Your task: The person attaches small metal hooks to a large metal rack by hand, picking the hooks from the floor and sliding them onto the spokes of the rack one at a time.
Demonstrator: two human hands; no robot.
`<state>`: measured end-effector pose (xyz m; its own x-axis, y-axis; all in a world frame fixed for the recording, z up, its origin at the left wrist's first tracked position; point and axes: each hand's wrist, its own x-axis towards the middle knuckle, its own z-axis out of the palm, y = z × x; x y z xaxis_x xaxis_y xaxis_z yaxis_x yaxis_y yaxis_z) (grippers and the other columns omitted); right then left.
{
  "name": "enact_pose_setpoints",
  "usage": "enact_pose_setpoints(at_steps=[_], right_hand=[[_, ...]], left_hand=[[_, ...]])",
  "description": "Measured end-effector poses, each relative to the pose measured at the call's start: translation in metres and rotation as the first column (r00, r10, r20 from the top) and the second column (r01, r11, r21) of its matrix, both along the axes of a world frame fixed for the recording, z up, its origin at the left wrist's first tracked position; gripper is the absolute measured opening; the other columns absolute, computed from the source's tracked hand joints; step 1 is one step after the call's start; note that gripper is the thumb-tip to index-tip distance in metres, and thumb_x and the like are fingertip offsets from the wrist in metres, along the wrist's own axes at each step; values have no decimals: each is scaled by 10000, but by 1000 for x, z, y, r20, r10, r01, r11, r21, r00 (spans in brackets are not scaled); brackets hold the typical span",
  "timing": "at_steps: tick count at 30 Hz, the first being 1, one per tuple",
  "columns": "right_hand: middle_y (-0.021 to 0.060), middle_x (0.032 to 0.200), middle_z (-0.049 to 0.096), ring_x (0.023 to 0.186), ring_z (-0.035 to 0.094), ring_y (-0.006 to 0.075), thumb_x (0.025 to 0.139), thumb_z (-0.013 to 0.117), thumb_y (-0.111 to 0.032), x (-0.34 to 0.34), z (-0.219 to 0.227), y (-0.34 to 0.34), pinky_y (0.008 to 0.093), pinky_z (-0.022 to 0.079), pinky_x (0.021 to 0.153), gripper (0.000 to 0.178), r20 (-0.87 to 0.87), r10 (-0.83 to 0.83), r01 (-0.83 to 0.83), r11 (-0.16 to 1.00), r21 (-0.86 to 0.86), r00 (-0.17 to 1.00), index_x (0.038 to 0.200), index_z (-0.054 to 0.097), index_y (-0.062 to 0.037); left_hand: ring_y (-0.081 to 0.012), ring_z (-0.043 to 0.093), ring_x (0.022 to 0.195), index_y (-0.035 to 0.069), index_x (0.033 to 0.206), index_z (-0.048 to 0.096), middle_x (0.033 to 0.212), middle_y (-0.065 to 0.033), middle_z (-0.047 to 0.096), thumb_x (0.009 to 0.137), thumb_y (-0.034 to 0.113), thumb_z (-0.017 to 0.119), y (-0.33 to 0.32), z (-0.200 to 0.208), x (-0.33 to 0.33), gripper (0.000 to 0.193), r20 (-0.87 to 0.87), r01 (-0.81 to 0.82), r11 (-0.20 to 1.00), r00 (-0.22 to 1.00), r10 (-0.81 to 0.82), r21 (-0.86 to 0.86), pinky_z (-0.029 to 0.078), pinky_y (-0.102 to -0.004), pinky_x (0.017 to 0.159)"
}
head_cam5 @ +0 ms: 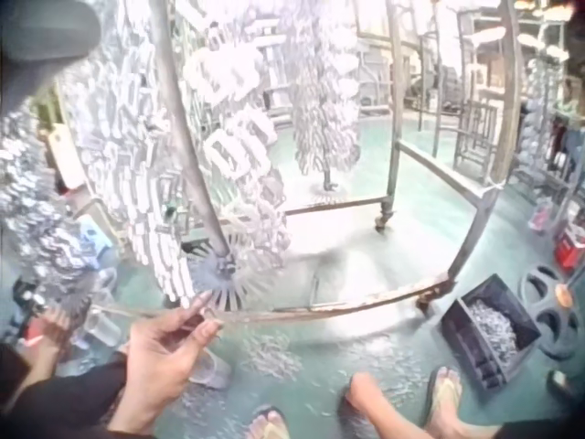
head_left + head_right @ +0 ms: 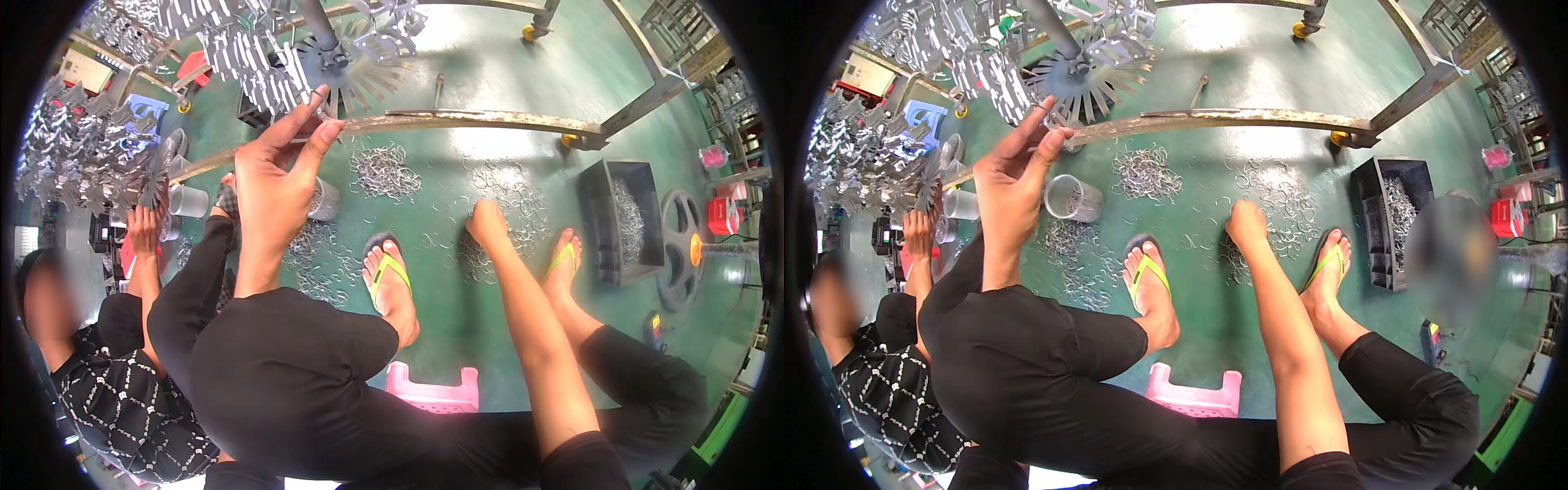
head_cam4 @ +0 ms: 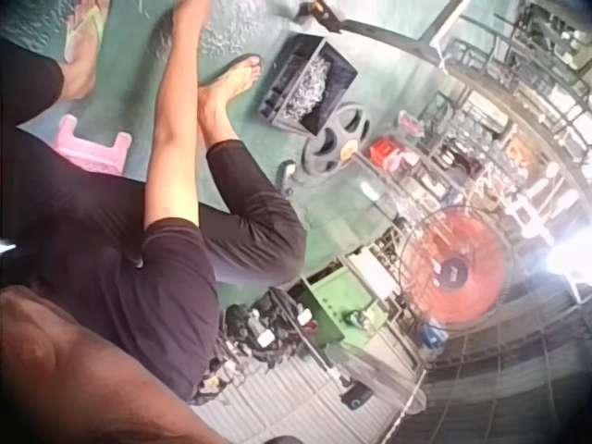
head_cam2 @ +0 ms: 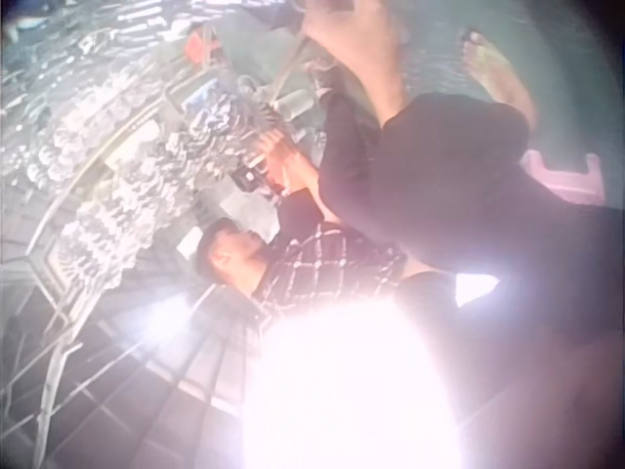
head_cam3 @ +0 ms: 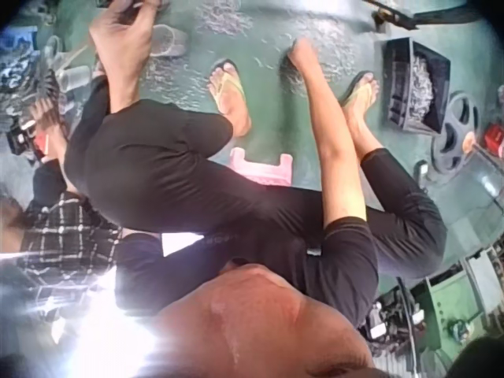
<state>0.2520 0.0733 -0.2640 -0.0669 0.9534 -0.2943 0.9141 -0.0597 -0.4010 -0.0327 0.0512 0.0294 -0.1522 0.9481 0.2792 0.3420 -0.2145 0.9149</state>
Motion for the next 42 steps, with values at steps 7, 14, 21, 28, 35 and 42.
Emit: enact_pose_setpoints(at_steps=[7,14,21,28,35,42], right_hand=[[272,842,701,834,703,440,752,702,-129,-9,-1,-6,508,569,759,223,-58,-95,101,989,105,994,877,700,56],[128,782,712,698,711,185,827,733,-79,-77,168,-5,331,575,681,153,-821,146,311,877,366,553,948,723,15],[83,853,732,729,692,105,836,751,12,-116,230,-3,237,568,671,169,-850,414,298,808,508,326,1004,759,27],[130,817,715,688,718,194,812,748,-11,-124,235,-1,304,576,626,155,-816,439,288,782,553,377,961,755,32],[131,793,702,675,714,216,797,752,-15,-128,233,0,307,572,625,128,-784,432,269,771,577,446,915,741,33],[122,785,714,668,712,190,806,742,-21,-134,234,11,297,570,640,102,-827,364,237,838,491,428,895,737,29]], left_hand=[[-68,625,930,-17,1386,589,1018,-61,737,967,102,708,-3,5,-4,452,-61,-23,1000,998,22,-9,478,-224,857],[-84,644,892,-41,1381,581,1011,-84,741,986,121,682,-12,-2,2,439,2,21,1000,1000,-21,17,504,-237,804],[-99,657,898,-65,1382,564,1003,-95,742,979,55,676,-16,-2,7,435,106,53,998,993,-55,21,530,-253,838],[-109,666,904,-63,1375,571,996,-103,737,967,27,680,-19,-1,5,431,139,65,998,988,-68,19,540,-262,841],[-106,662,908,-37,1382,579,999,-91,734,979,64,675,-14,-6,12,426,144,95,995,985,-98,26,539,-264,847],[-147,692,915,-34,1226,666,1039,-95,734,968,73,682,-17,-21,8,279,109,-53,997,993,47,53,551,-283,848]])
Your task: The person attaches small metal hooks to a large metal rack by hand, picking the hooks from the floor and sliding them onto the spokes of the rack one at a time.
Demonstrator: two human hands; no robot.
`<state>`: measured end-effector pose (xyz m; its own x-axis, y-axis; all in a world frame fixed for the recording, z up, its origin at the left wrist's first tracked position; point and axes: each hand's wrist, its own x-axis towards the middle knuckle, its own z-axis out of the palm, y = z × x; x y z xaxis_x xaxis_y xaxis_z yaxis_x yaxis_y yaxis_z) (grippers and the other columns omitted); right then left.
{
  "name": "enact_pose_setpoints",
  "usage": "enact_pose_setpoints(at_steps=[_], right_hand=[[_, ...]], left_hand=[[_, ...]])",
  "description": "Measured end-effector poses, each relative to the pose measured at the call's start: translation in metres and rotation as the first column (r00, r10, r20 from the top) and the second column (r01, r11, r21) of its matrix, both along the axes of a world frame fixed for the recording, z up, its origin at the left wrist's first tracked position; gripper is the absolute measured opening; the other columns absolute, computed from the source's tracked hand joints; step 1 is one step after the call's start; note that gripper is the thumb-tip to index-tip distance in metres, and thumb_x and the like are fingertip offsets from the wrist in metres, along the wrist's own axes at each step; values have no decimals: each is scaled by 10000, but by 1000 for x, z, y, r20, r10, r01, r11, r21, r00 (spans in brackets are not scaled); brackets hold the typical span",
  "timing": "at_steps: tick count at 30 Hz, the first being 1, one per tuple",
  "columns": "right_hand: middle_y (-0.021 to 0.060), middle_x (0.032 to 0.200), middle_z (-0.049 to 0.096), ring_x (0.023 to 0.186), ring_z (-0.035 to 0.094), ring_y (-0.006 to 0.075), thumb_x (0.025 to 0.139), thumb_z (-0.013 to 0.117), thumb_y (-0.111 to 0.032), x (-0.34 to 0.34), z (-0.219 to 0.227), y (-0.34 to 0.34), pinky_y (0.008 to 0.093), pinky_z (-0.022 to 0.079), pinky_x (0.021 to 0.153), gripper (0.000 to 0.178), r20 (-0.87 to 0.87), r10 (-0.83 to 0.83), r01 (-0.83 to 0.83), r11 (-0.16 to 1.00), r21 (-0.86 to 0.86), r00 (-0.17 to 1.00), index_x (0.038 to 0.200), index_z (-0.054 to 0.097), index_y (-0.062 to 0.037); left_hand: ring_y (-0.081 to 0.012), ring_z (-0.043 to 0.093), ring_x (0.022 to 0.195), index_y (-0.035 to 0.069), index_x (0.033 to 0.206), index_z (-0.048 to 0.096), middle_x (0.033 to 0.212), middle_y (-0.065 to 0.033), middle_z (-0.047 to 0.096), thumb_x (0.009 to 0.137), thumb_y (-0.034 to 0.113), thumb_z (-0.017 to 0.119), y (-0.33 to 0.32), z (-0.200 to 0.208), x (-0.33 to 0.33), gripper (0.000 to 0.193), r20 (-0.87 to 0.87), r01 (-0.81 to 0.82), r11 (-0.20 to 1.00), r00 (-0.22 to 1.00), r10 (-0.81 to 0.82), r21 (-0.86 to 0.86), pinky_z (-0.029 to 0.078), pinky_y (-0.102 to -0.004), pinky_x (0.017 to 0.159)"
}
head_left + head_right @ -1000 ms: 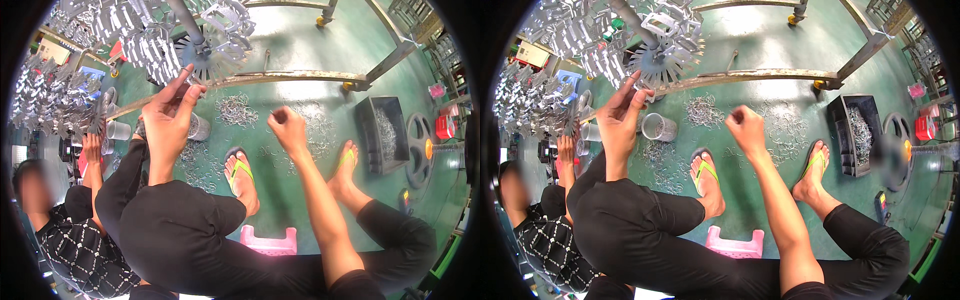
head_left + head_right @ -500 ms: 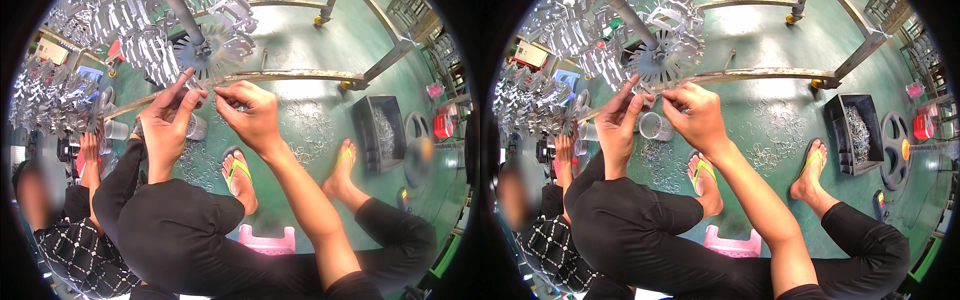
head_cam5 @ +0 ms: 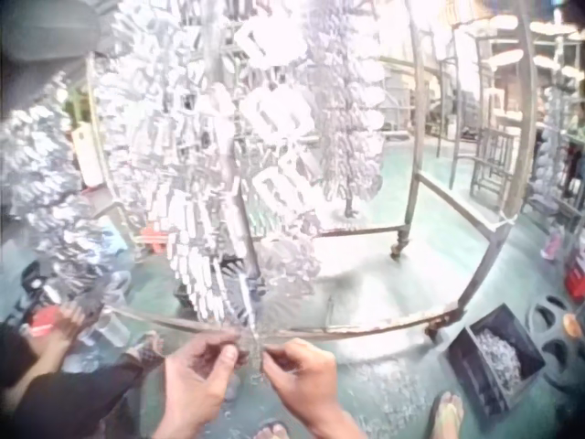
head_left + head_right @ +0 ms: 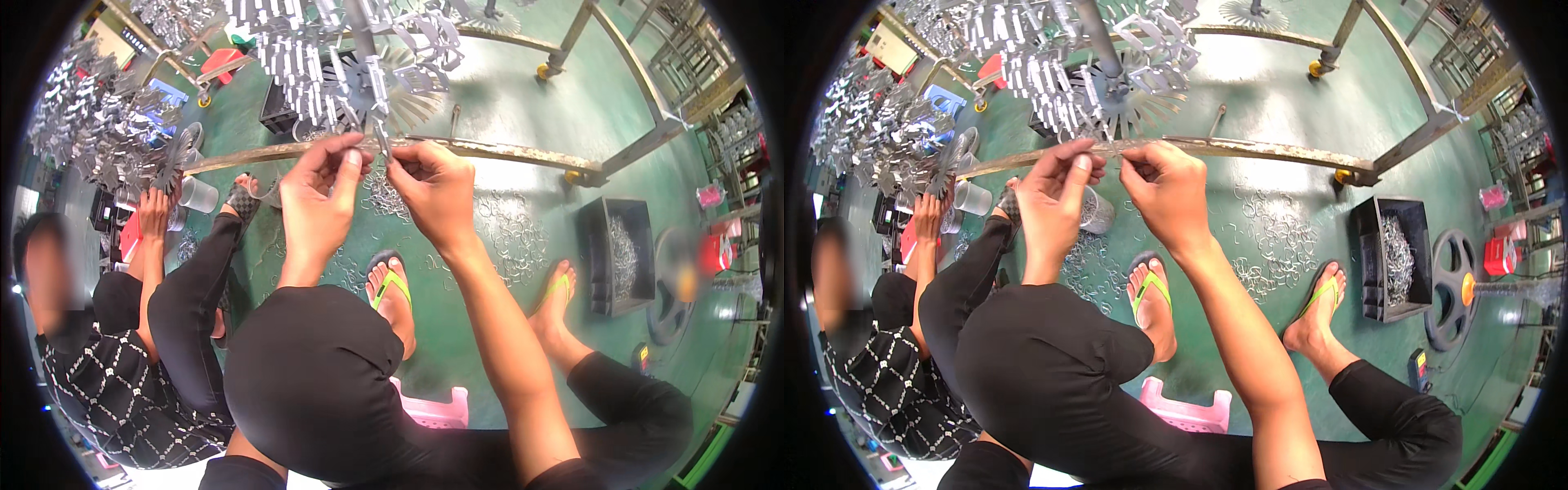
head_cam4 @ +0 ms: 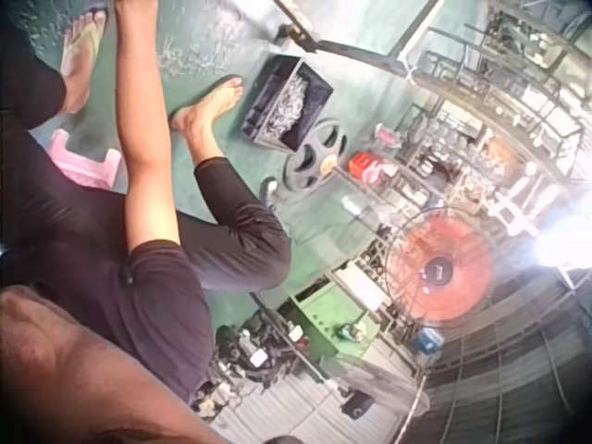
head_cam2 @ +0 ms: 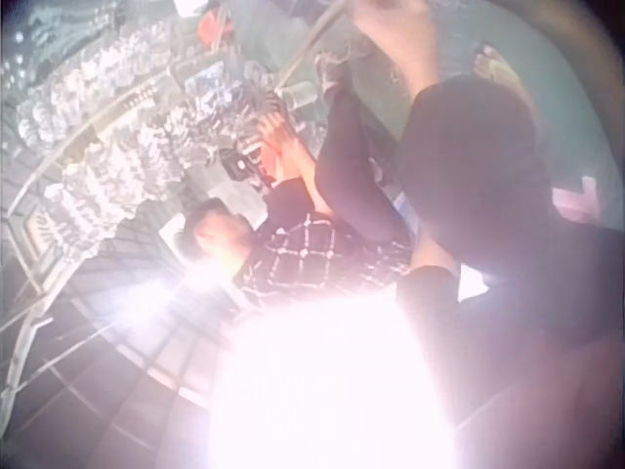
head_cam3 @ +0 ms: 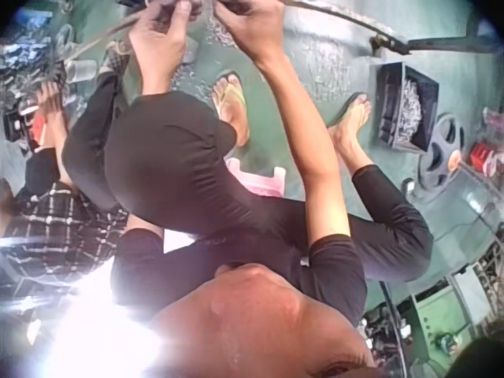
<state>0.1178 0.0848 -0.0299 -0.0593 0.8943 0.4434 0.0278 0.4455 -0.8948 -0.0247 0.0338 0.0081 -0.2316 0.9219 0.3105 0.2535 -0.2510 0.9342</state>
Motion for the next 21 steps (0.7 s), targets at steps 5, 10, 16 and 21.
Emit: enact_pose_setpoints(at_steps=[5,10,16,21], right_hand=[[127,850,753,756,731,141,841,731,-21,1,2,6,286,577,678,137,-5,83,-83,988,-129,997,964,755,35],[141,789,730,720,732,185,821,735,-35,8,21,6,294,579,676,166,225,101,-83,992,-91,969,964,747,50],[213,687,662,661,691,344,806,743,-122,4,59,9,395,541,628,206,467,73,-139,984,109,881,857,718,76],[264,627,597,620,629,434,775,753,-119,-6,68,22,469,501,619,243,568,58,-85,996,21,821,702,652,91]], left_hand=[[-154,697,822,-5,1064,740,958,-98,743,910,51,721,0,-15,1,165,-283,-68,997,957,59,-23,555,-301,760],[-203,701,750,-10,998,750,905,-137,740,878,35,730,7,-23,0,129,-321,-107,994,940,113,37,549,-317,714],[-290,682,695,-23,958,736,872,-173,715,867,57,725,12,-23,-6,122,-387,-121,991,912,135,61,532,-378,651],[-248,680,672,-31,922,730,824,-170,710,859,61,733,19,-27,-5,111,-384,-132,988,910,155,85,531,-362,654]])
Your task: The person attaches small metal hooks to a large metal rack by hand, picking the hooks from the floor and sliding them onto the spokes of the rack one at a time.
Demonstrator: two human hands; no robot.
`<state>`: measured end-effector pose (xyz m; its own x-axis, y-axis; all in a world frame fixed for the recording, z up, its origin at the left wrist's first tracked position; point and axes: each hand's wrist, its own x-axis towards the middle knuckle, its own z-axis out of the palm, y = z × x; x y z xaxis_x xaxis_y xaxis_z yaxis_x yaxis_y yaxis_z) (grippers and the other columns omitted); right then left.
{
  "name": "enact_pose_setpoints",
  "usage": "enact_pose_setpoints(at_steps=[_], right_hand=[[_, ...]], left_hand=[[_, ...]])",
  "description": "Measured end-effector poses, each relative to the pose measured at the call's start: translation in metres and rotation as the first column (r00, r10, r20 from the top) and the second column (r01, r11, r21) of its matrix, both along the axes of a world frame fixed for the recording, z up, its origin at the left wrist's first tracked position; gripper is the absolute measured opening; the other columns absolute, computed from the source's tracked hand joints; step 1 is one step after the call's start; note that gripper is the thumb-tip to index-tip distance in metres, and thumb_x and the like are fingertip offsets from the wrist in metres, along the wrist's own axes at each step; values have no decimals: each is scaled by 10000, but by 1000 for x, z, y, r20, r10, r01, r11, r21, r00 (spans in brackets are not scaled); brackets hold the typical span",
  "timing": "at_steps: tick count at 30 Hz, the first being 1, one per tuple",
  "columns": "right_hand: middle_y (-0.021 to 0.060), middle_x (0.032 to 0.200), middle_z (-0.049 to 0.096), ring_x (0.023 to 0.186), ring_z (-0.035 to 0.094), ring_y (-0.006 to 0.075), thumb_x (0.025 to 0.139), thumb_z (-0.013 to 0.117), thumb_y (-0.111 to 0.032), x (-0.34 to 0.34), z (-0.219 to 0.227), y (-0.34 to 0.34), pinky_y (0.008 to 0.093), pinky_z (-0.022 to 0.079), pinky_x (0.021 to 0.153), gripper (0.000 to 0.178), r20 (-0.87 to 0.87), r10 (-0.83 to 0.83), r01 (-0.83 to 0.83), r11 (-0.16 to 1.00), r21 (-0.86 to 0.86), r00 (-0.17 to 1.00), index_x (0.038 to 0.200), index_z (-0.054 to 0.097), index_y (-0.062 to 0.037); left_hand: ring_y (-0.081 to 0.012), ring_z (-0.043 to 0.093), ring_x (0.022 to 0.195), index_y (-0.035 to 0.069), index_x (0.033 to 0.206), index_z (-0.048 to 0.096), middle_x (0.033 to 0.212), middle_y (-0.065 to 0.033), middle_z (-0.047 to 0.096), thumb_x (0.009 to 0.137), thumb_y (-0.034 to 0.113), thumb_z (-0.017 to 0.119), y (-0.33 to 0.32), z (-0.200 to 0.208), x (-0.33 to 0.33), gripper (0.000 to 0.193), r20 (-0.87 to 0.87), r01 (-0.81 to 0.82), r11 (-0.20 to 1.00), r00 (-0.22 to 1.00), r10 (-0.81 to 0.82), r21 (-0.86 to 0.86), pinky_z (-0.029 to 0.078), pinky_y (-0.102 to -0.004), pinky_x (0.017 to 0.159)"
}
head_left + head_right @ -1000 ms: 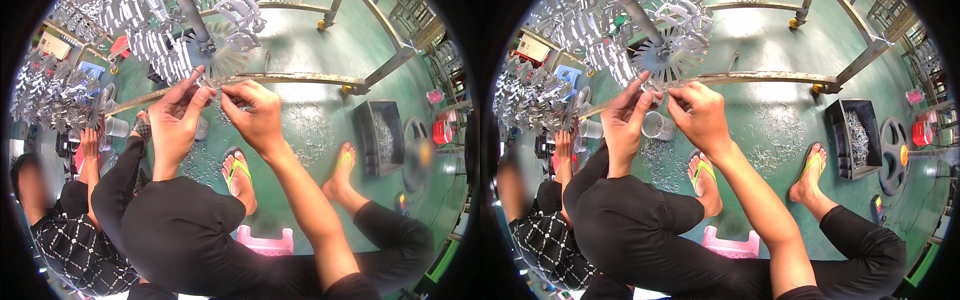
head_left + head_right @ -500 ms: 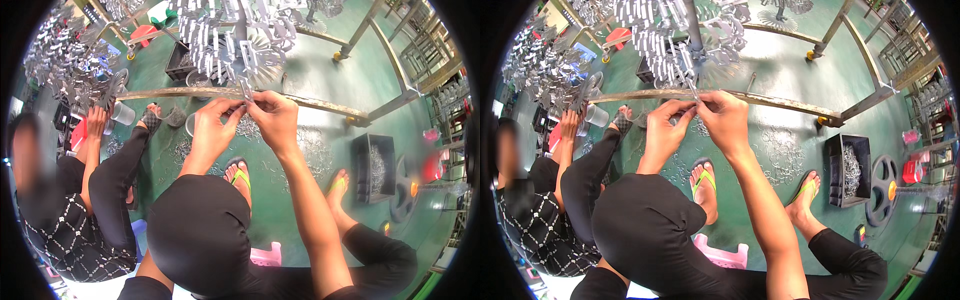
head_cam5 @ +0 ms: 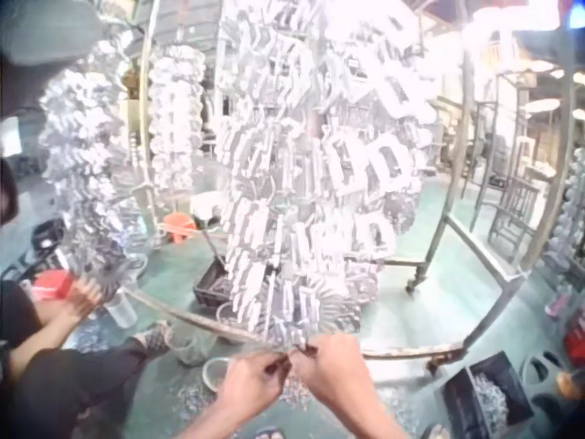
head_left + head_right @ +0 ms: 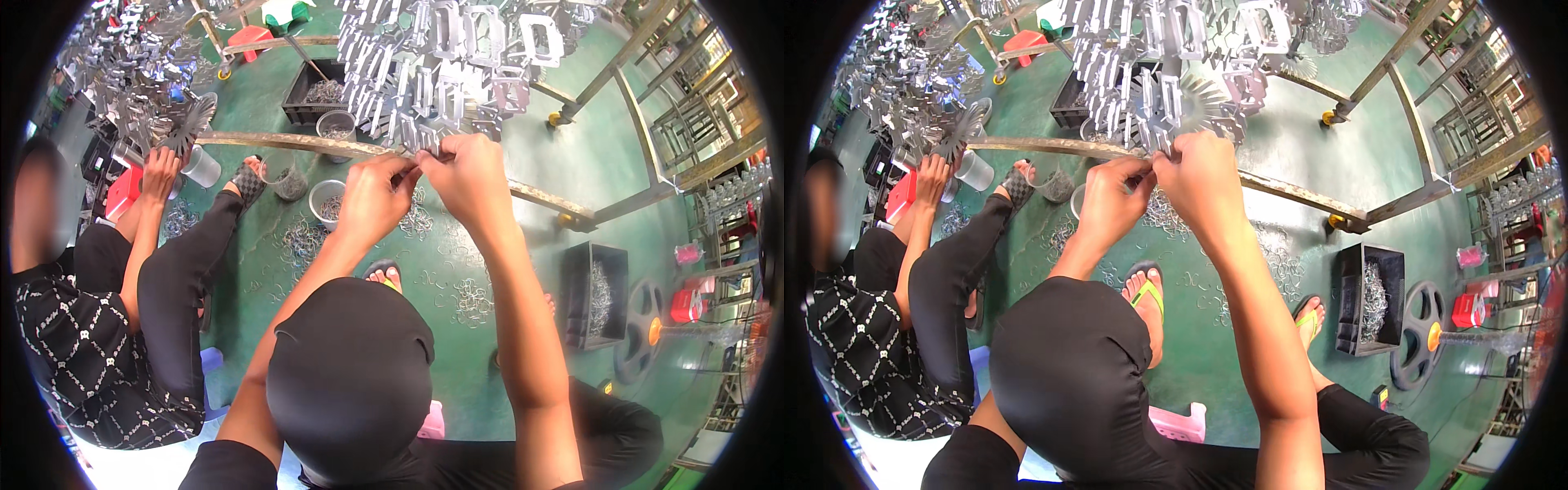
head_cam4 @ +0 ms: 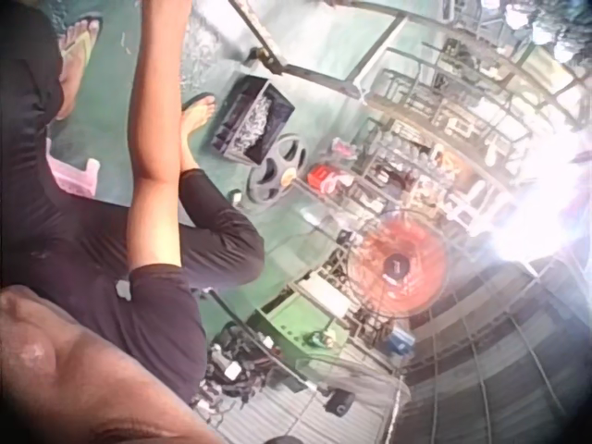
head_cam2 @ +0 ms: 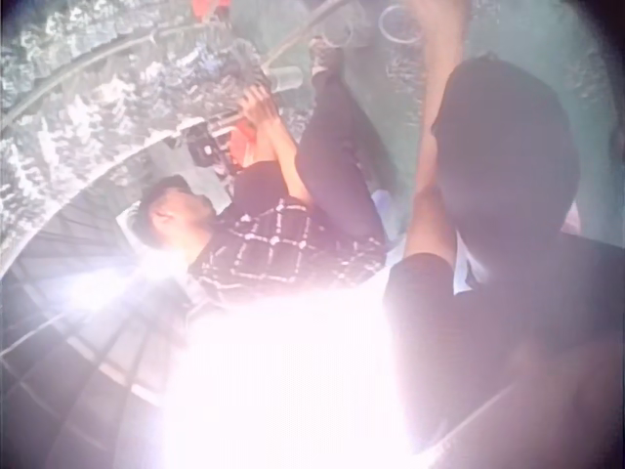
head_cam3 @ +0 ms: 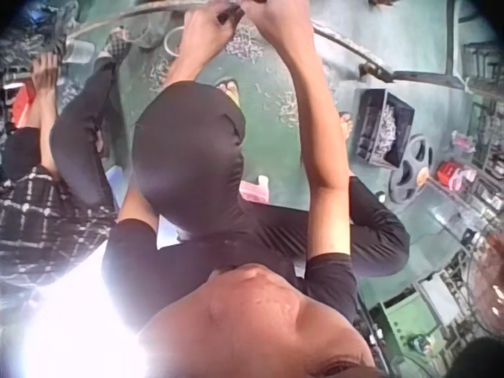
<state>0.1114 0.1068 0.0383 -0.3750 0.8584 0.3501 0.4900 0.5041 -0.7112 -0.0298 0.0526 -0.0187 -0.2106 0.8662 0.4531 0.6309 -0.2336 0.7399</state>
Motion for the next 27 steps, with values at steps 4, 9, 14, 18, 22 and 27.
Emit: enact_pose_setpoints(at_steps=[4,9,14,18,22,27], right_hand=[[270,621,592,590,608,436,743,753,-95,-3,3,7,461,496,608,247,32,-42,43,999,-28,999,657,618,92],[271,619,588,574,599,421,720,748,-88,-2,-3,19,449,486,594,230,9,-58,59,993,-100,998,658,616,90],[269,610,581,559,583,413,710,752,-103,-3,-9,27,443,482,588,239,9,-58,58,997,-58,998,657,617,87],[262,595,575,550,574,404,706,752,-117,-1,-11,29,431,481,582,249,5,-49,50,997,-66,999,657,621,89],[252,578,570,532,579,364,709,750,-125,-3,-14,29,421,482,581,248,1,-37,37,992,-123,999,669,635,91],[240,566,564,507,566,315,714,753,-133,0,-19,29,409,480,570,251,-60,-23,15,992,-125,998,677,643,90]], left_hand=[[-190,685,707,-32,979,714,841,-143,716,925,120,691,-5,10,2,163,190,20,958,981,36,-285,548,-354,679],[-246,666,1000,-14,1243,552,1134,-153,642,1057,225,518,10,-13,-18,304,935,373,897,337,106,-236,564,-383,864],[-304,655,1075,-33,1236,549,1164,-184,634,1079,188,457,28,-12,-27,286,990,400,906,83,114,-137,545,-438,973],[-280,702,986,-37,1131,553,1083,-202,669,1068,174,505,33,-12,-26,226,990,397,910,115,85,-124,597,-405,900],[-287,709,963,-53,1120,561,1066,-192,679,1056,139,526,34,-18,-25,205,983,358,924,164,77,-132,606,-402,898],[-286,715,942,-59,1095,563,1049,-209,687,1053,133,534,34,-18,-21,199,982,346,930,176,62,-121,614,-400,887]])
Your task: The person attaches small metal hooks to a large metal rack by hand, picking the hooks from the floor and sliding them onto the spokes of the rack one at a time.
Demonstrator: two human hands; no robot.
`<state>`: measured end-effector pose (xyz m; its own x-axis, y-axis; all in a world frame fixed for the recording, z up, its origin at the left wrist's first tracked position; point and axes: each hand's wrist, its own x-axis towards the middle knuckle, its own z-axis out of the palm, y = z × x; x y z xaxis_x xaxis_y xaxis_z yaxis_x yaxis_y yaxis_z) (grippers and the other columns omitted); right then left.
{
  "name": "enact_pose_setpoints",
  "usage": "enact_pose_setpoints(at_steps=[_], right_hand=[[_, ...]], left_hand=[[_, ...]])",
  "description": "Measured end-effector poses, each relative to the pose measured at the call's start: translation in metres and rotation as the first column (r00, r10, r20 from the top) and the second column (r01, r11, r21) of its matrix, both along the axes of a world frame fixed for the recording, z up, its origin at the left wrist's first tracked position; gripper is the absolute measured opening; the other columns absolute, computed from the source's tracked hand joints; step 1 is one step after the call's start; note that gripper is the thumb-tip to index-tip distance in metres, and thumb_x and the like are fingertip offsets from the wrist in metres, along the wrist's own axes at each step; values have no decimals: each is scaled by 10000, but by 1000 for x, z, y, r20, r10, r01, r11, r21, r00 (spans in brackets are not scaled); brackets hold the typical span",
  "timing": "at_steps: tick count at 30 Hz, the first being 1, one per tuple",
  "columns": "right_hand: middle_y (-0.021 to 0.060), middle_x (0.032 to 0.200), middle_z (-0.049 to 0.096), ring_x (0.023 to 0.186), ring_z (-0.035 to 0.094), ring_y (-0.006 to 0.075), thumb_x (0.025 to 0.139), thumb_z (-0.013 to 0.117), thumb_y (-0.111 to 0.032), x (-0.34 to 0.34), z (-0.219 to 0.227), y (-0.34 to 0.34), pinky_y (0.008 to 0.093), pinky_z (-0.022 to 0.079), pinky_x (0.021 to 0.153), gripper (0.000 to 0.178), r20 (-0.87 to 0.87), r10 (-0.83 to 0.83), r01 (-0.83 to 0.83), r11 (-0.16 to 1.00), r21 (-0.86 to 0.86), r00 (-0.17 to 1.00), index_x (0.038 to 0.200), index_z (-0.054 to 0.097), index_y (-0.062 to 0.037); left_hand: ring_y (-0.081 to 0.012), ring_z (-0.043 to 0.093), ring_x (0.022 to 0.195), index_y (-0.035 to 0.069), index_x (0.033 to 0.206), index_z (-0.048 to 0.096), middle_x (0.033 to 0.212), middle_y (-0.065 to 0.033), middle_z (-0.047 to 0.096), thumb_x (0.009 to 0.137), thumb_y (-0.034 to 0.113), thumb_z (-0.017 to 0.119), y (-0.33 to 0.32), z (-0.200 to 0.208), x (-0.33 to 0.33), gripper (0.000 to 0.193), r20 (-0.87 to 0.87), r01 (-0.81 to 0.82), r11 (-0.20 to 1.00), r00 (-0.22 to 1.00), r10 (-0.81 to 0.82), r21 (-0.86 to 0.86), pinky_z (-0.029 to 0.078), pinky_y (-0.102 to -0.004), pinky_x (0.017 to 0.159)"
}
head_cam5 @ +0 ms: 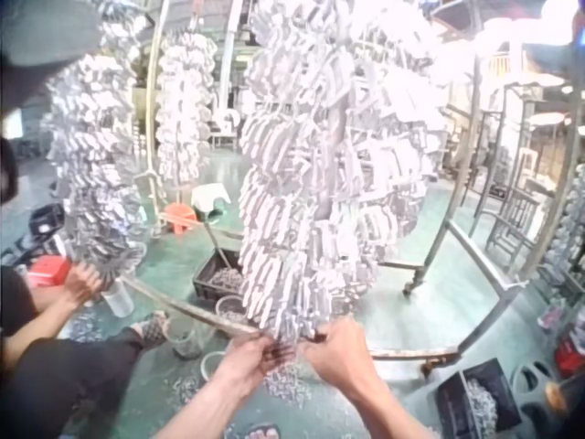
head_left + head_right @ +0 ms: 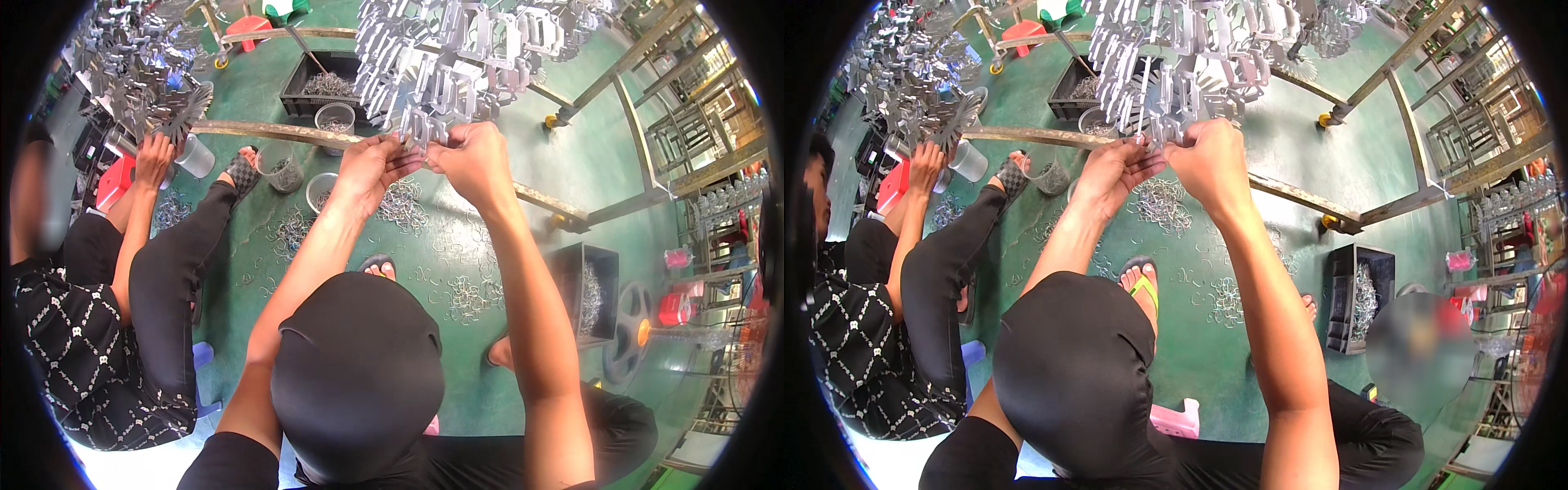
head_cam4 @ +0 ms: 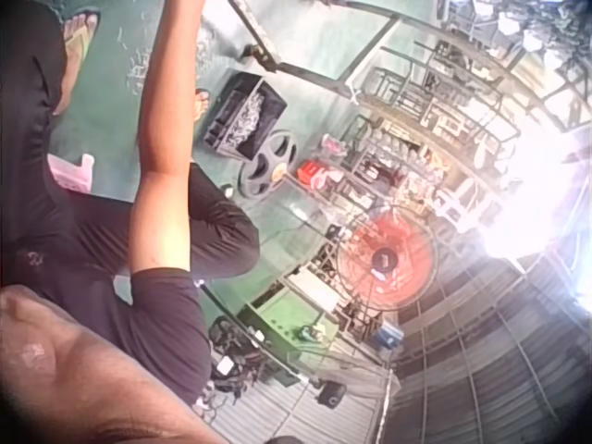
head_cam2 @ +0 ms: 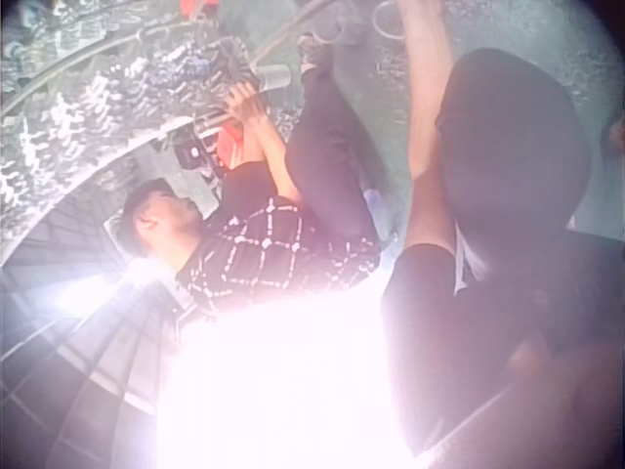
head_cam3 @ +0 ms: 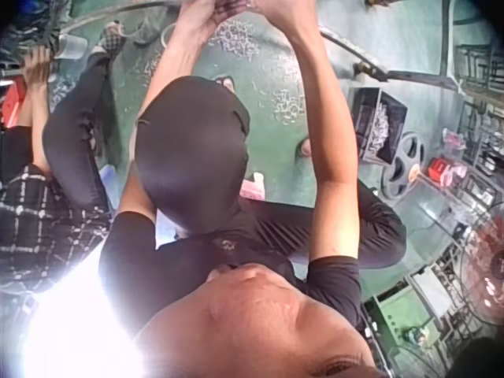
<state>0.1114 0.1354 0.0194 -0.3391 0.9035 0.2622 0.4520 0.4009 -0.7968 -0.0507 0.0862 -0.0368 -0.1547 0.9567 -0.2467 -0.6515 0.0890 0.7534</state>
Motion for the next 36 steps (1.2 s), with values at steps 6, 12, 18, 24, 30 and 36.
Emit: enact_pose_setpoints(at_steps=[6,12,18,24,30,36], right_hand=[[239,578,582,497,554,309,754,744,-116,-1,6,-10,407,478,563,233,7,-26,26,999,-27,1000,691,653,89],[268,612,597,544,625,366,808,740,-121,-5,13,-21,439,482,572,254,-18,-52,53,998,39,998,707,654,95],[282,676,632,663,663,432,812,743,-125,2,16,-24,459,504,613,241,81,-62,57,997,58,995,724,667,86],[294,754,660,772,680,466,790,776,-128,-1,22,-24,492,546,703,241,151,-64,62,998,18,986,731,675,83],[294,785,673,780,680,477,781,771,-132,9,24,-39,507,557,727,246,172,-66,66,998,6,983,795,688,99],[219,763,639,790,645,405,767,743,-118,-2,8,-79,475,516,733,197,-99,-105,126,965,232,989,744,635,46]], left_hand=[[-304,690,1003,-77,1156,562,1084,-201,665,1057,103,501,-4,4,1,214,-6,-32,999,999,32,-26,609,-441,912],[-317,683,1026,-74,1205,545,1128,-223,643,1065,127,487,-8,1,0,252,-35,-17,999,999,15,-44,597,-436,931],[-285,716,954,-95,1173,551,1068,-217,677,1069,174,495,-9,1,6,294,-28,18,1000,999,-19,-14,622,-376,864],[-270,687,982,-66,1143,586,1120,-194,665,1041,153,561,-12,1,0,243,-37,-2,999,999,0,-40,596,-407,900],[-318,675,1054,-121,1179,545,1135,-245,633,1055,207,540,-15,-3,1,351,10,-38,999,999,38,31,589,-425,943],[-238,719,981,-85,1197,636,1074,-178,722,1031,307,604,-69,56,-7,426,-448,103,980,878,-170,-171,578,-357,899]])
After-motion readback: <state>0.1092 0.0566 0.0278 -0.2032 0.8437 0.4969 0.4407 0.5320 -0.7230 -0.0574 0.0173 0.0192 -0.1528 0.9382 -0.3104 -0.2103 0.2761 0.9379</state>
